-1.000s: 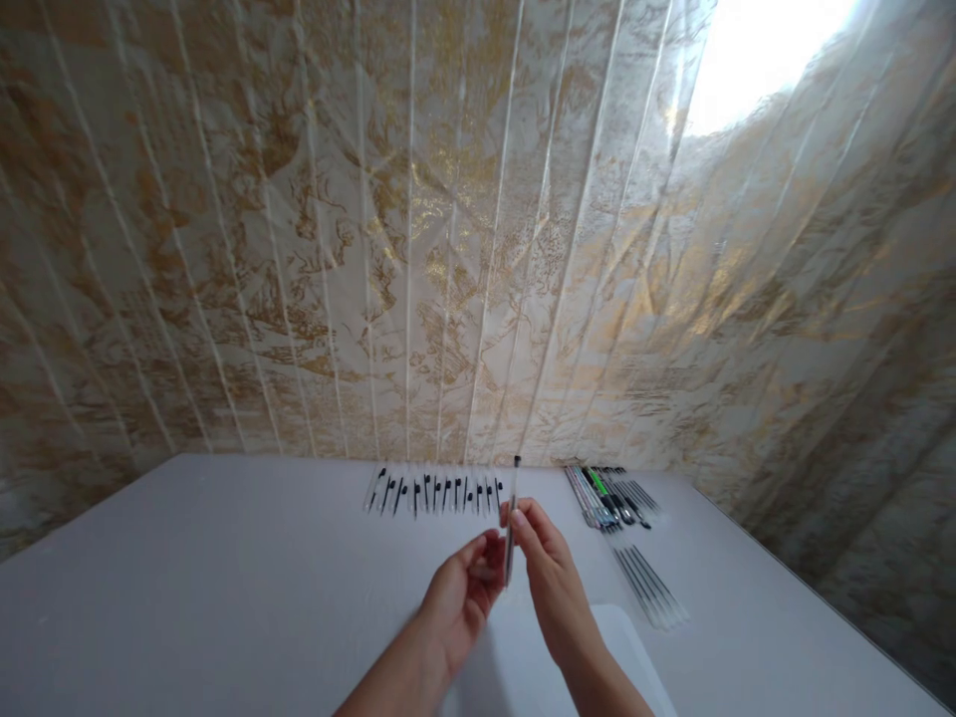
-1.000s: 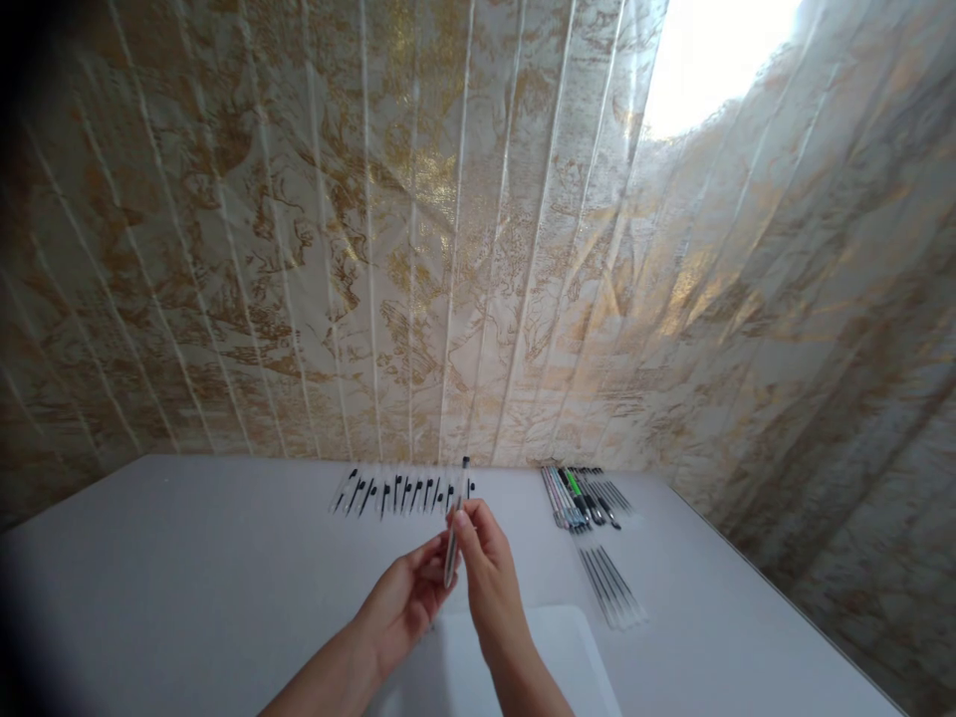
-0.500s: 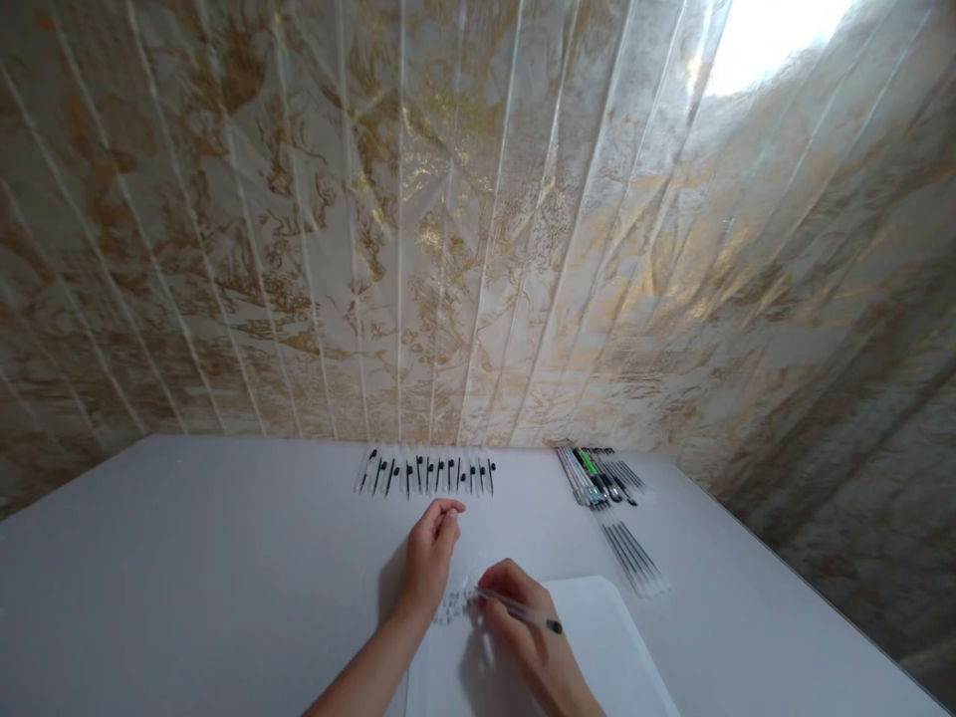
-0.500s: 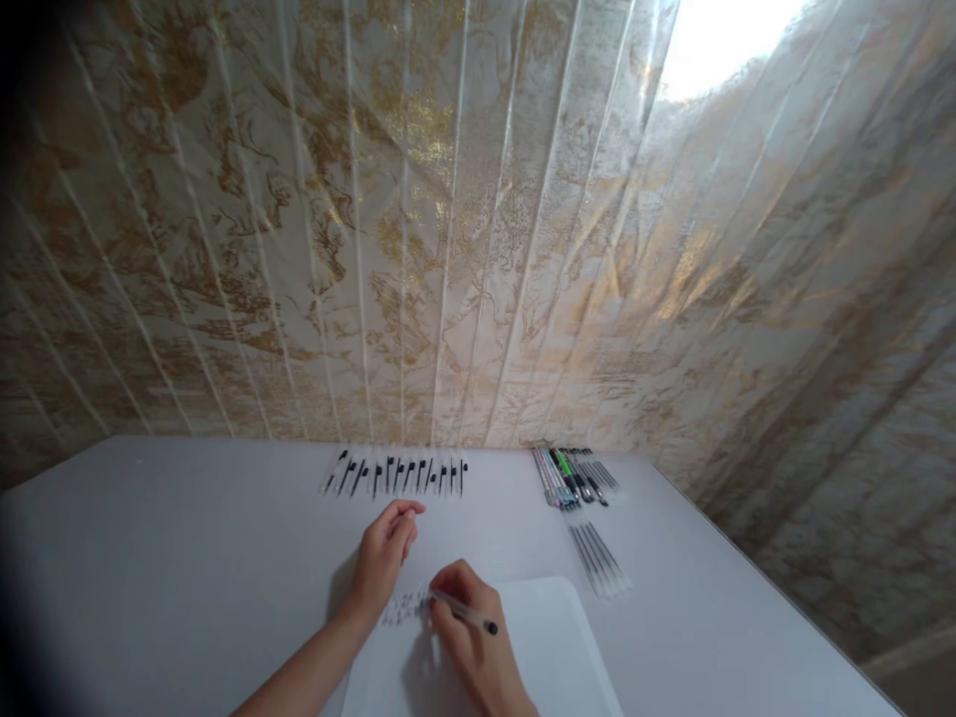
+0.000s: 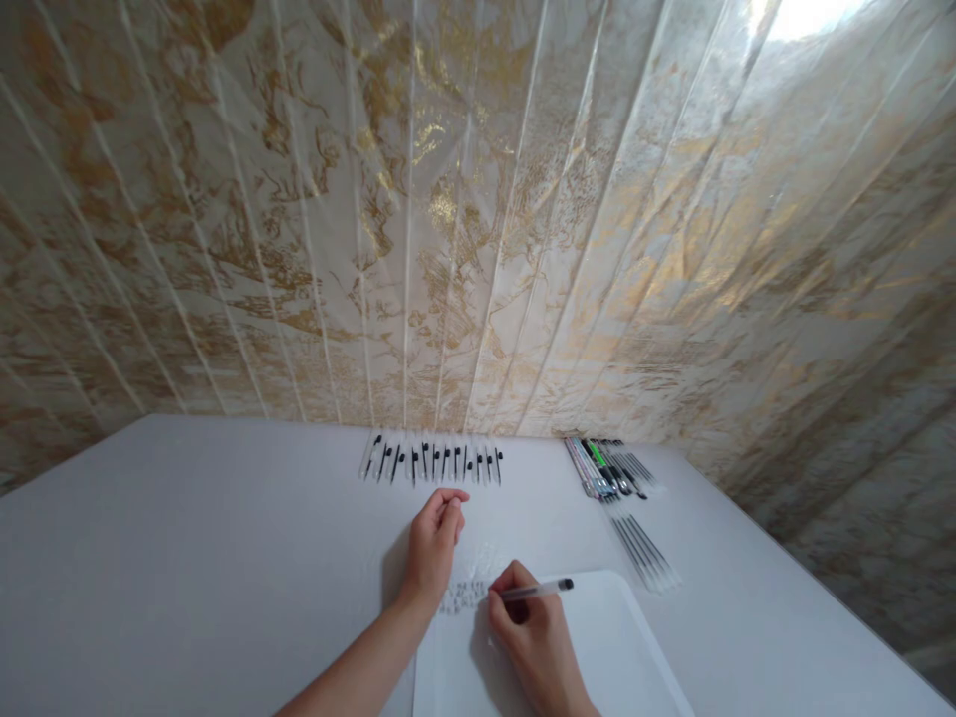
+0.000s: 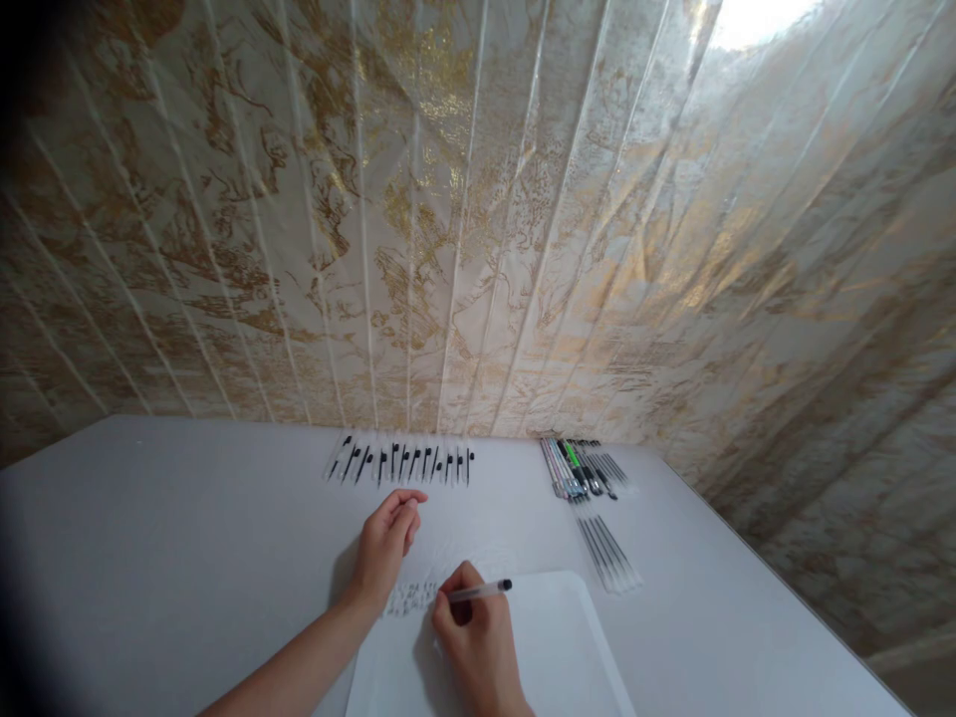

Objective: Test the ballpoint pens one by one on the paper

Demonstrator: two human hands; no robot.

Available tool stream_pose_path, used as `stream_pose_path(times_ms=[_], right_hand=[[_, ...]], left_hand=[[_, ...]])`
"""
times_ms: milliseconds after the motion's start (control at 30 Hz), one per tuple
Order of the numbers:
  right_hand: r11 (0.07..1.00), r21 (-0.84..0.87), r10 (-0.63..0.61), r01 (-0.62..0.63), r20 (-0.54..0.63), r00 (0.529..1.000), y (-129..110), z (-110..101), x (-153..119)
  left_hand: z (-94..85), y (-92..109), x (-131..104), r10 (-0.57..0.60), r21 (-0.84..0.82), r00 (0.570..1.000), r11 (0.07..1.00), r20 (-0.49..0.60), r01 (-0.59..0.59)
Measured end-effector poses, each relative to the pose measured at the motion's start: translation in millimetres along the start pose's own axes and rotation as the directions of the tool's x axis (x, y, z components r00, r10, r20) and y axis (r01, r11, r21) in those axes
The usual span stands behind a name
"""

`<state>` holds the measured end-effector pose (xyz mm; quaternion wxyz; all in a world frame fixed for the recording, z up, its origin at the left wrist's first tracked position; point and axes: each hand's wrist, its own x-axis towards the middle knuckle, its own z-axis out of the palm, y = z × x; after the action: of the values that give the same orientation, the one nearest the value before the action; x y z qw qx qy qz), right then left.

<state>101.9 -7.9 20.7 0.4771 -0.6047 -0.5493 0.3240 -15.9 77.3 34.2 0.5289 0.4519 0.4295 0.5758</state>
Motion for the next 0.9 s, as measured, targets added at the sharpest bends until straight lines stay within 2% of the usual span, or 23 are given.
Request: stream_pose_path(times_ms=[100,267,400,900], right_hand=[[1.0,0.006,0.002,-0.002,0.002,1.0,0.5,0.5,-0.4],[0.999,-0.031,0.012,-0.009,0.074,0.997,0.5,-1.4,-1.2],[1.0,0.006,0.006,-0.006,0.023,1.0,3.5,1.1,-1.1],[1.0,-0.016,-0.007,0.007,-0.015,1.0,0.6,1.3,-0.3]], left_hand=[[-0.2,1.7,-1.3,-0.008,-0.011,1.0,1.0,0.005,0.008],[-0.9,1.0,-1.6,-0.011,-0.016,1.0,1.0,0.02,0.011],[-1.4,-0.7,-0.8,-0.009,-0.007,1.0,1.0,0.025,0.009],[-2.4,1.2,-1.4,-0.007,0.003,1.0,1.0,0.027,0.006]])
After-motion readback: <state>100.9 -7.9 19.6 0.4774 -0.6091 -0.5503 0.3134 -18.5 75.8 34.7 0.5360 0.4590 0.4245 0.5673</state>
